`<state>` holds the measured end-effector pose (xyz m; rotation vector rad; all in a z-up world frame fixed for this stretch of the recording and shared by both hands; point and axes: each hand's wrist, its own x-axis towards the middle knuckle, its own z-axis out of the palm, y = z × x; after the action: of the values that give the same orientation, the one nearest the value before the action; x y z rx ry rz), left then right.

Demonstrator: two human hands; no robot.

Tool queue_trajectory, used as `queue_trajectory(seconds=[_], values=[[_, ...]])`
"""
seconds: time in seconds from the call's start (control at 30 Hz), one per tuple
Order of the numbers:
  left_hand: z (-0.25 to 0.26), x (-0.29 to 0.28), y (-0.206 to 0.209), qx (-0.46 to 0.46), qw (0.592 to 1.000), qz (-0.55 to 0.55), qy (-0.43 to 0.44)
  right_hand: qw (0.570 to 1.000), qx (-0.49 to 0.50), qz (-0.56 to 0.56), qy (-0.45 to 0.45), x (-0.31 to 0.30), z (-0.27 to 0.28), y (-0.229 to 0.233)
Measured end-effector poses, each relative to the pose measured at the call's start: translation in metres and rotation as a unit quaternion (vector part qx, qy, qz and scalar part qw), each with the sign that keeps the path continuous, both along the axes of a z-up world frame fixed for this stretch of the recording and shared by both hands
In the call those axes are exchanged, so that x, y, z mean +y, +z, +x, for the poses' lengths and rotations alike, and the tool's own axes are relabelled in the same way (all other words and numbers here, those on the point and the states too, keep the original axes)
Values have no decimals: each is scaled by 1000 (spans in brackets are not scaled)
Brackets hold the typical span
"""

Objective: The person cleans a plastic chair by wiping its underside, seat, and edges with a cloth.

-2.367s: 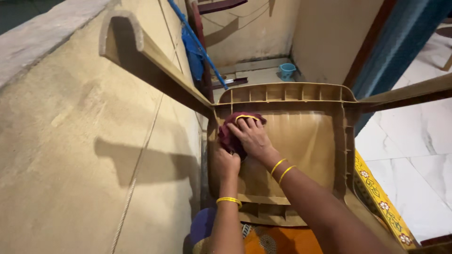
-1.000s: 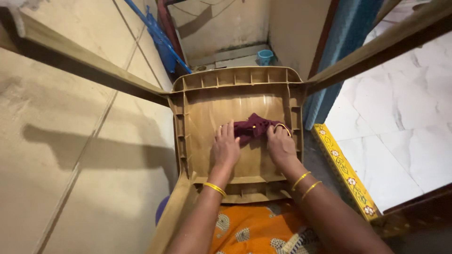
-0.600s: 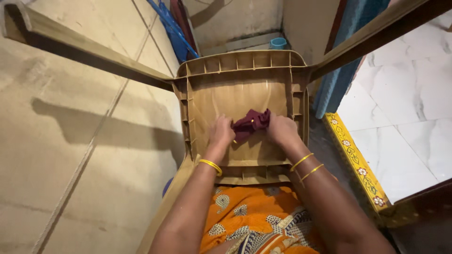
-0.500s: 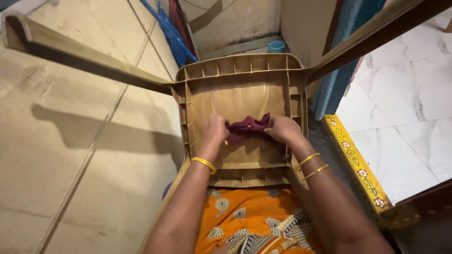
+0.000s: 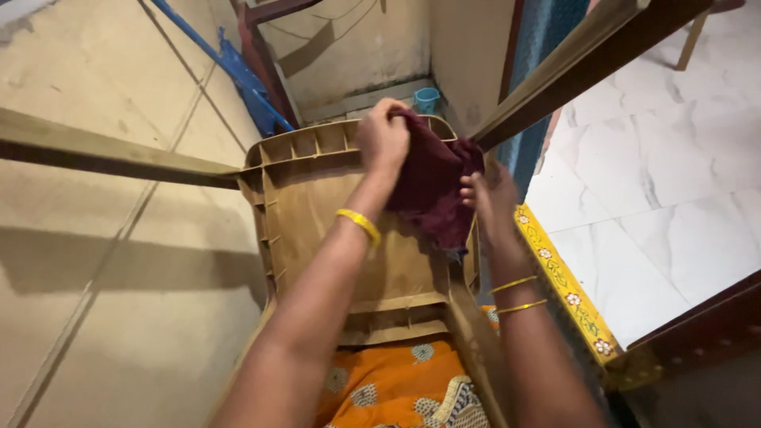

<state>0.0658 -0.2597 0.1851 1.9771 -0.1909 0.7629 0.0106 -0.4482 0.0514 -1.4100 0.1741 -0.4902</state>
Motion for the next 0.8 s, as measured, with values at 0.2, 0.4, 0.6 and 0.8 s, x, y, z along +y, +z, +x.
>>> queue_trajectory(seconds=[0.2, 0.4, 0.6, 0.8], values=[[24, -65, -64, -165, 951, 141, -220, 926, -36, -343, -153, 40, -23, -12], [11, -59, -91, -197, 895, 383, -120, 871, -24, -454, -185, 65, -37, -37], [10, -56, -136, -167, 851, 487, -103, 879, -79, -422, -209, 61, -38, -51], [6, -69, -121, 59, 787, 601, -124, 948, -57, -297, -99, 64, -35, -65]])
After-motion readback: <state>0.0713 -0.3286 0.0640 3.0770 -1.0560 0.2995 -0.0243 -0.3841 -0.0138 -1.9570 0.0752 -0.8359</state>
